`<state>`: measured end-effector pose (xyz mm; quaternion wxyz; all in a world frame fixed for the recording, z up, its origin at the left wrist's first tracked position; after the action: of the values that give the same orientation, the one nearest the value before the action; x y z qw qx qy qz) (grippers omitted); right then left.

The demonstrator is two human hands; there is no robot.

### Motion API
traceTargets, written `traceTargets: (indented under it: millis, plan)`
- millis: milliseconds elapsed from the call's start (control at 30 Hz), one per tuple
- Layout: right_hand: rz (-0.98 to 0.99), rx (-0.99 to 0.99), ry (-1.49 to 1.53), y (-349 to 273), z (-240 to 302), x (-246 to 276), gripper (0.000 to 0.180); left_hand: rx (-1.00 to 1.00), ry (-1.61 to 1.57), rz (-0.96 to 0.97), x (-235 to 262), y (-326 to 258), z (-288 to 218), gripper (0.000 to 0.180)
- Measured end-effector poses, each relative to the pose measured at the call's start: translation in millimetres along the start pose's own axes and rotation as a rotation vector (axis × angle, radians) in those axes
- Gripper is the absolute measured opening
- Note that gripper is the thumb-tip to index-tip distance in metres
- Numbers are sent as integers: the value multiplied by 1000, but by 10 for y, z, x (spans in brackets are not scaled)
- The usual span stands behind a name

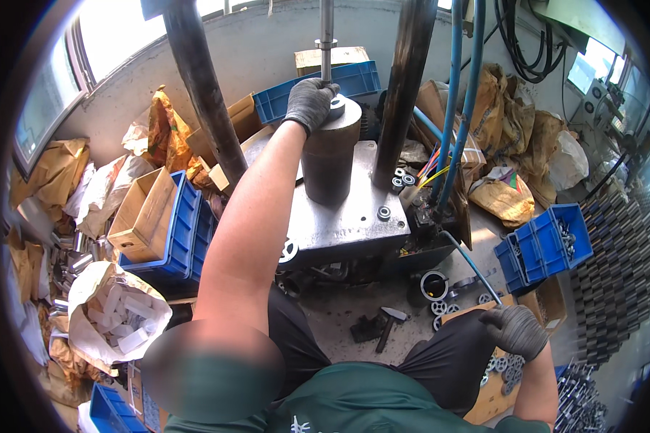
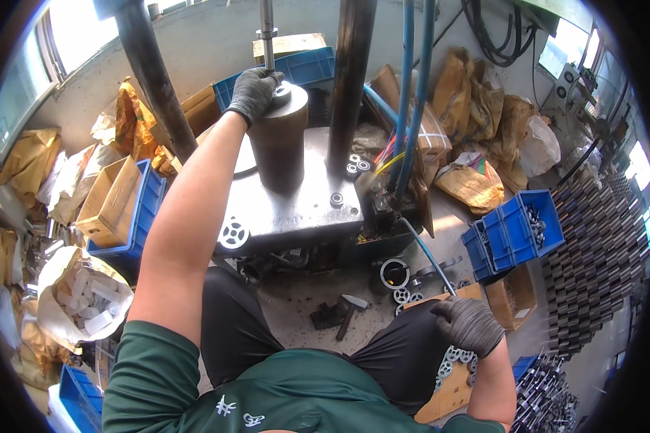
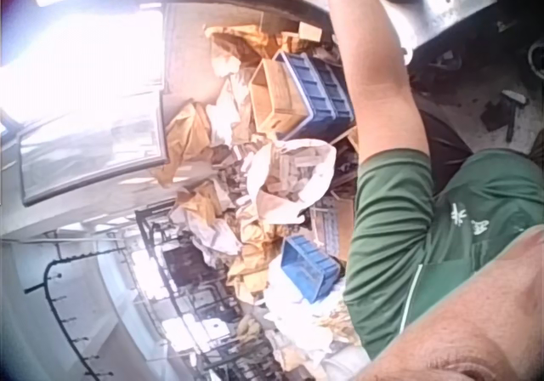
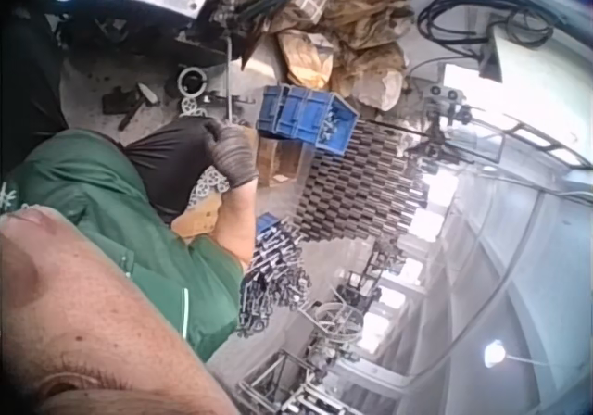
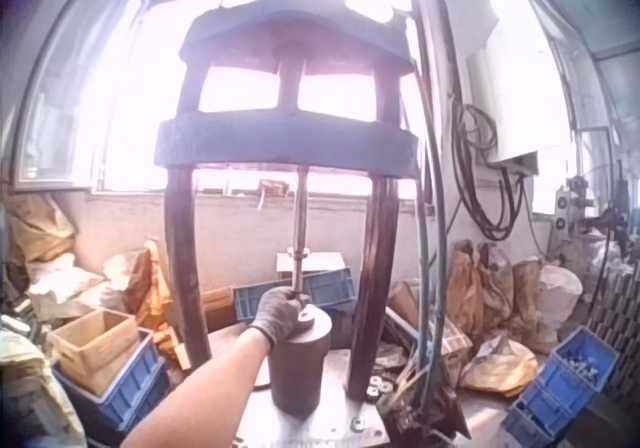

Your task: Using a hydraulic or manual press machine to assemble or shape metal components.

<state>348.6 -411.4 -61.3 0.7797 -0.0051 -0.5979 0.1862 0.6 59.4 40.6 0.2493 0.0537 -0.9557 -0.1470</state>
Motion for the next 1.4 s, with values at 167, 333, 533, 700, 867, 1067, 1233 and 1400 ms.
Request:
traceTargets:
  millis: [167,333,533,700,867,1067,1233,1400]
  plan:
    - [-253,-1,26,-15,25,257,32,-17,25,25,-13,32,5,31]
    - [46,-43,-88,-46,-45,-152,26,-68,-342,122,0,77,24,43]
    - [-52,-42,-107,-67,-64,-166,23,-87,-518,114,20,118,91,43]
    - [-84,-52,-80,-64,-54,-146,22,-89,-526,112,20,126,102,38]
    - [-76,-31,-101,-35,-33,-78,22,-113,-595,155,6,70,46,26]
    - [-55,-44,-130,30,-22,74,30,-57,-558,168,11,27,40,23]
    - [-81,6,-119,24,10,97,32,-69,-545,166,22,19,14,22]
    - [-54,8,-100,14,-44,65,31,-78,-499,153,25,28,24,24]
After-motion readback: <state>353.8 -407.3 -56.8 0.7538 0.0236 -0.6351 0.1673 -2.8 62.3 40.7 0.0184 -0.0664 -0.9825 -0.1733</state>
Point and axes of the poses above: each hand's wrist, its own y-axis towards the middle knuckle, its own x-axis out of the back of the hand, z = x × y, the point moved 8 cm from there along y, towards the middle knuckle, and after that the axes turned 9 degrees about x, right-handed, at the moved point
